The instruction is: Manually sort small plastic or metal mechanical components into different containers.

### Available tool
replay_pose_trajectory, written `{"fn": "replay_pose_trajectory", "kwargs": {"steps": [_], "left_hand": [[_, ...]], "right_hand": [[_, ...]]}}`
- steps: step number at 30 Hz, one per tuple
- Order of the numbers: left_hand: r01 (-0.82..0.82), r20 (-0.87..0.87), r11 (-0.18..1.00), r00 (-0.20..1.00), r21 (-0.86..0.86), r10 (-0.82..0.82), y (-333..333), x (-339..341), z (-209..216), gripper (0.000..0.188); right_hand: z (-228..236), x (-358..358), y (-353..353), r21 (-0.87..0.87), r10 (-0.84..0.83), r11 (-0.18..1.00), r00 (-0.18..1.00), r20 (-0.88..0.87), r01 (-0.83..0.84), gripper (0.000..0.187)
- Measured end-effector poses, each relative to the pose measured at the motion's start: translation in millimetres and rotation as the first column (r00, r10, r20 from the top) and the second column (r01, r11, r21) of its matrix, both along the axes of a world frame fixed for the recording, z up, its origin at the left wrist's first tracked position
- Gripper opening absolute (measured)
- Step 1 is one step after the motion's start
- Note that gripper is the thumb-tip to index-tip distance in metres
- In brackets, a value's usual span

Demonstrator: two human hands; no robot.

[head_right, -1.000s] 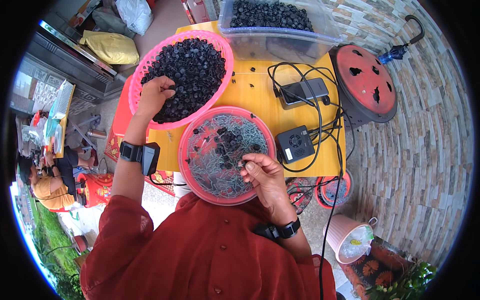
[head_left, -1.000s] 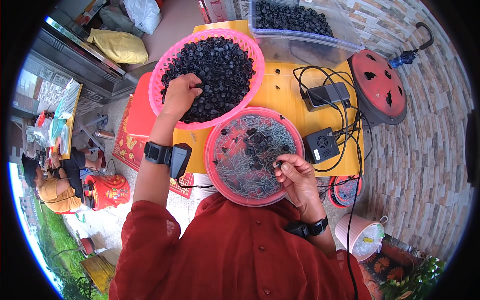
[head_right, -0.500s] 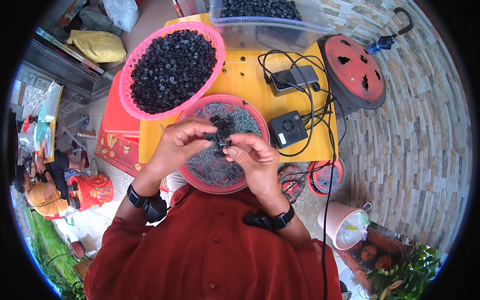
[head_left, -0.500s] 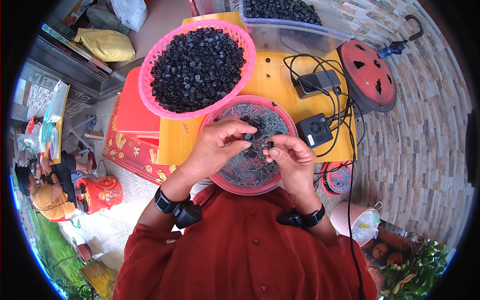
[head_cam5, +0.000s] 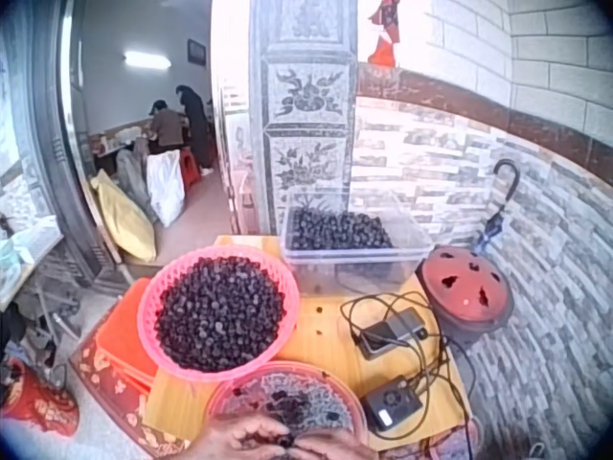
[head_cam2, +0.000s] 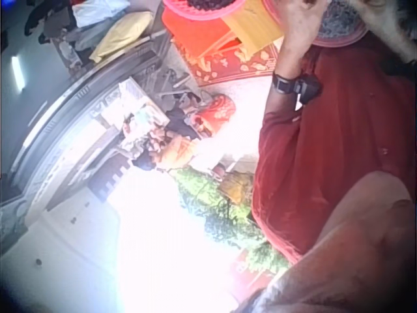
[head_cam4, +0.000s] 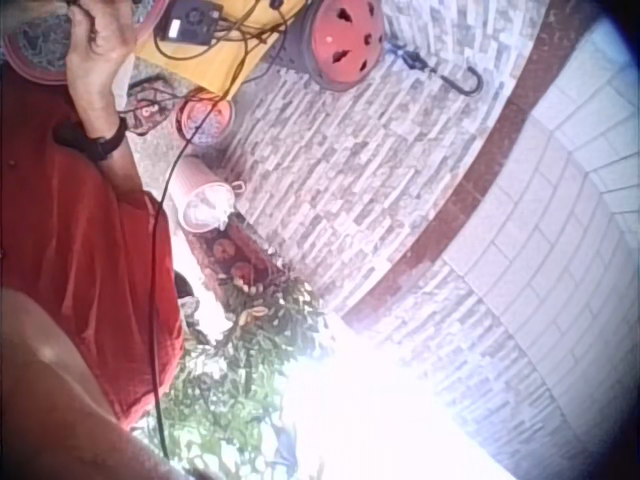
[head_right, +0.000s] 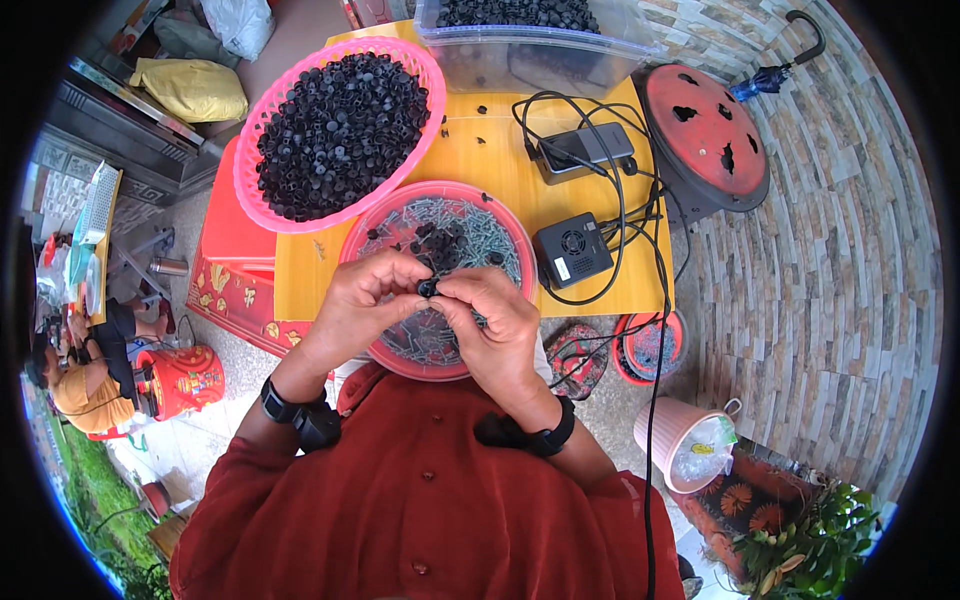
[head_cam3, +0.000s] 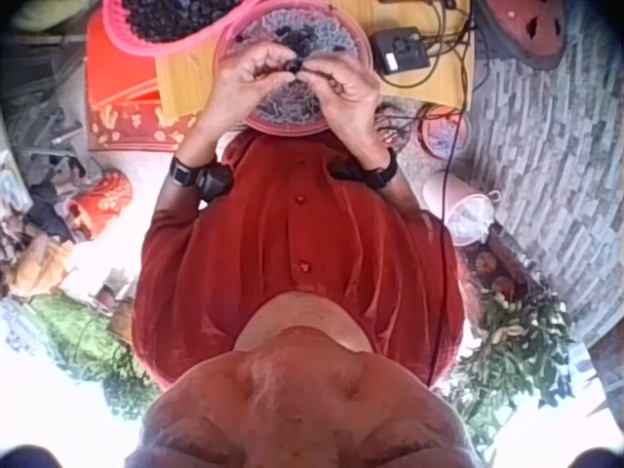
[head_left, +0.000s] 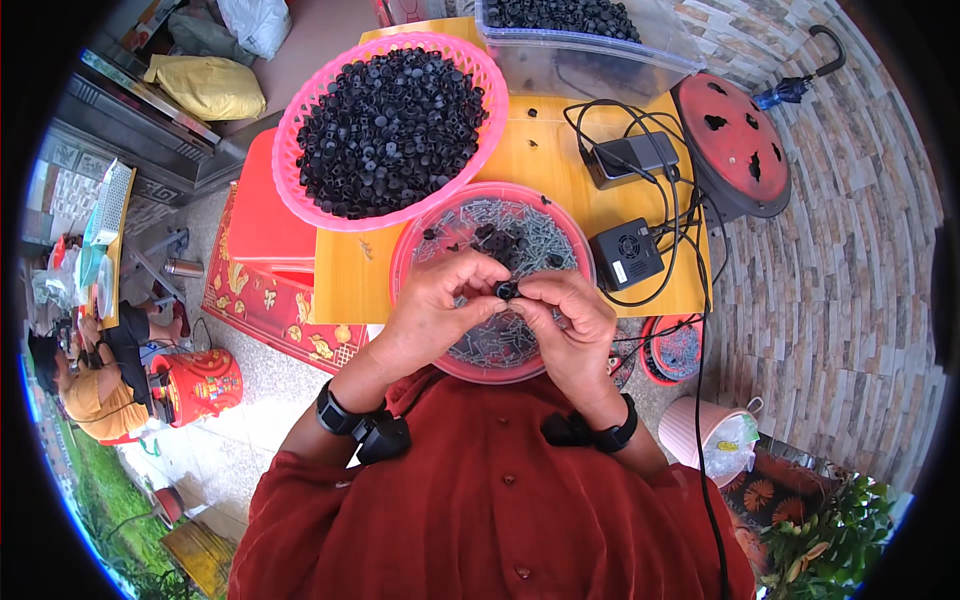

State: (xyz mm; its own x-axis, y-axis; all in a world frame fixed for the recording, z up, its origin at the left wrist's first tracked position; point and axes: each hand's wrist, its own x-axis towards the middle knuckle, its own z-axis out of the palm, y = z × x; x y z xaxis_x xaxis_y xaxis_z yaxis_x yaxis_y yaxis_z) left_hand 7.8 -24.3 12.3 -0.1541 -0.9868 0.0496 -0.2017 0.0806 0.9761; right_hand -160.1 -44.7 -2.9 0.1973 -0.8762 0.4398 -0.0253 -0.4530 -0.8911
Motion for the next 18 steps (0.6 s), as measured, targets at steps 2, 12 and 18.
{"fn": "replay_pose_trajectory", "kwargs": {"steps": [2, 12, 18], "left_hand": [[0.001, 0.009, 1.0, 1.0, 0.004, -0.001, -1, -1, 1, 0.021], [-0.007, -0.107, 0.997, 0.994, 0.075, 0.015, 0, -1, -3, 0.02], [0.081, -0.424, 0.974, 0.905, 0.211, 0.016, 1, -1, -7, 0.016]], "right_hand": [[-1, 0, 0, -0.001, 0.001, 1.0, 1.0, -0.01, -0.001, 0.016], [2, -3, 1, -0.054, 0.007, 0.998, 0.996, -0.091, -0.012, 0.017], [4, -2, 4, -0.136, -0.025, 0.991, 0.984, -0.175, 0.001, 0.018]]}}
